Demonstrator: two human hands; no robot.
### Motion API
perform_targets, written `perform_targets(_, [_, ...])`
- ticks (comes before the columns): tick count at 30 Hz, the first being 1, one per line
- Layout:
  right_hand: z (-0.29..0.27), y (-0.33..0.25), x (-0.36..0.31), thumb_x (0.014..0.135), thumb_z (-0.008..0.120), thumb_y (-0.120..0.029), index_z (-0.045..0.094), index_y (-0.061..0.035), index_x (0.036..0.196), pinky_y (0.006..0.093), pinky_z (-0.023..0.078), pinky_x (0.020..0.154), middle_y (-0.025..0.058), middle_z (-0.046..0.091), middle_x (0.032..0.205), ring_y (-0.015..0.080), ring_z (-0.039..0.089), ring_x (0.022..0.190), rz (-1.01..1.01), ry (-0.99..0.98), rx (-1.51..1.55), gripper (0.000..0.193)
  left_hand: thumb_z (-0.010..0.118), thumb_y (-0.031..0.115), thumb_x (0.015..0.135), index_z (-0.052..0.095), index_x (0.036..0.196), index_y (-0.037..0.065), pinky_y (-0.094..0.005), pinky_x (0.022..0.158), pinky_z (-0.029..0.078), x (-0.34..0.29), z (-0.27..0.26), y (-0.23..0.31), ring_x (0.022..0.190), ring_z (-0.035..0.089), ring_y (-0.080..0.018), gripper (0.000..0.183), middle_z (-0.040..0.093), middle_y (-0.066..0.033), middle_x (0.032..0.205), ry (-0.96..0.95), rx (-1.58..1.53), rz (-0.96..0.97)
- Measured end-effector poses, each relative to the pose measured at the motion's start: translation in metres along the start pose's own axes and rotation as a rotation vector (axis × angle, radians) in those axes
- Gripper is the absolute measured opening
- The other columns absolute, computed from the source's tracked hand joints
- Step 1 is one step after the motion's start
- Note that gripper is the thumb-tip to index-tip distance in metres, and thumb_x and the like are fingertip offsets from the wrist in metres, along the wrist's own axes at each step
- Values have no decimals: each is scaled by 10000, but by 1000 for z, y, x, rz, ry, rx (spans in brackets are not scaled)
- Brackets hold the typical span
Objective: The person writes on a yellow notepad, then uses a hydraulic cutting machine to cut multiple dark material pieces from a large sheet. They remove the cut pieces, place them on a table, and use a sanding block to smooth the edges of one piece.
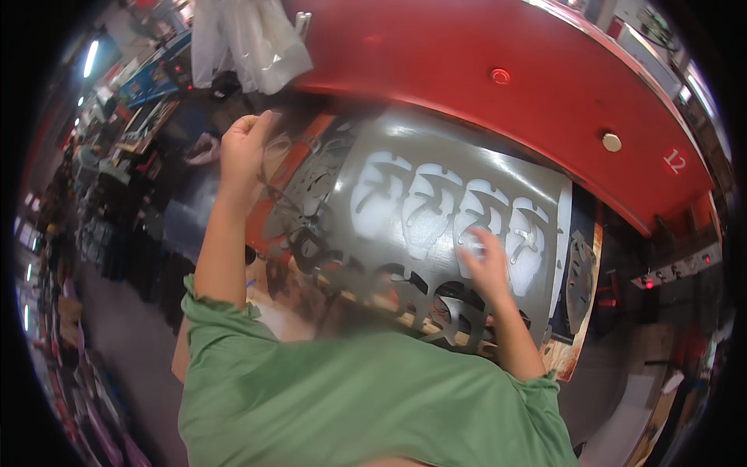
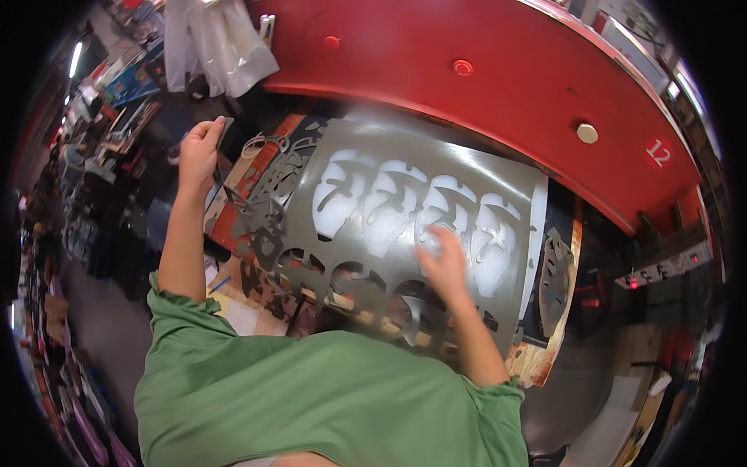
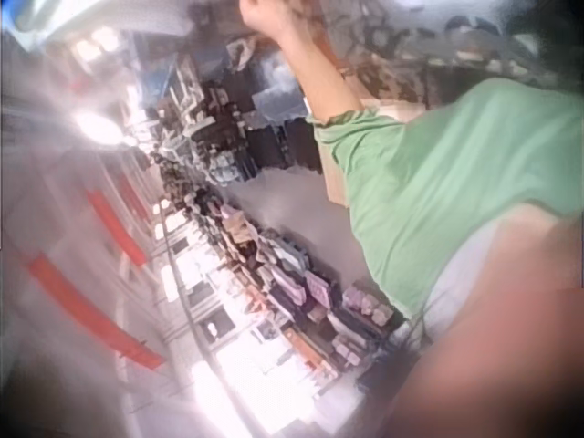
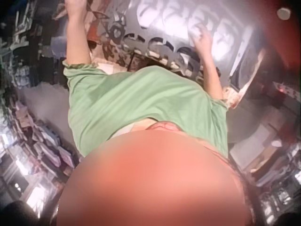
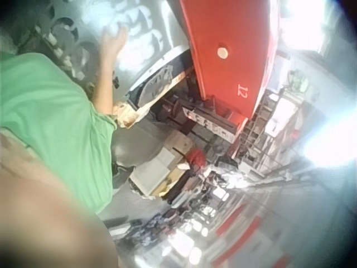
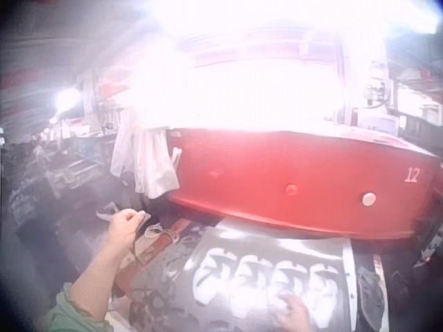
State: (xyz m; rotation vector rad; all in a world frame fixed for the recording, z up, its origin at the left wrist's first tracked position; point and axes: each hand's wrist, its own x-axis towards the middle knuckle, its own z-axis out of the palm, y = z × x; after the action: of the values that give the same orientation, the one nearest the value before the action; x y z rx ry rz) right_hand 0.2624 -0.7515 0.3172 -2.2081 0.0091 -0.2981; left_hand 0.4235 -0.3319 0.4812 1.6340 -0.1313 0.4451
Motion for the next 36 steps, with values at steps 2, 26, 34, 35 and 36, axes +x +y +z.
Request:
perform_targets(2, [-32,35,-18,816,753,-268,589,-62,1275,462,416,1030,189,586,1282,367,534,1212,79,354,-414,530,679,318,944,690,981,51,-271,721,469,46,-4,-54,808,610,-108,269,683,-40,870,76,336,-84])
perform_targets(26, [-4,-89,-291,856,769,-219,499,2,1312,311,525,861,103,633,1190,142,629,1003,507,505,670,574,762,330,821,521,1342,-38,-463,1037,410,-88,42,-216,1205,541,-404,682,591,-240,1295,-579,824,485])
perform_targets(34, [27,-90,-332,1008,543,-230,569,-13,1181,347,541,622,89,670,837,164,665,632,582,976,777,279,675,0,869,533,1256,-98,-347,906,484,-77,84,-159,992,604,-232,424,634,-147,1143,-973,411,6])
perform_targets(35, [19,-95,-354,1005,544,-222,543,1,1203,357,536,641,83,657,816,158,662,636,555,1031,760,298,661,33,896,519,1272,-91,-325,884,477,-84,89,-145,984,594,-213,421,635,-119,1137,-972,419,60])
perform_targets(36, [9,-101,-378,1003,543,-213,549,1,1188,358,534,654,83,664,818,162,664,652,548,1115,674,283,654,48,911,521,1269,-77,-324,890,471,-99,96,-128,980,591,-204,402,634,-105,1125,-996,287,64])
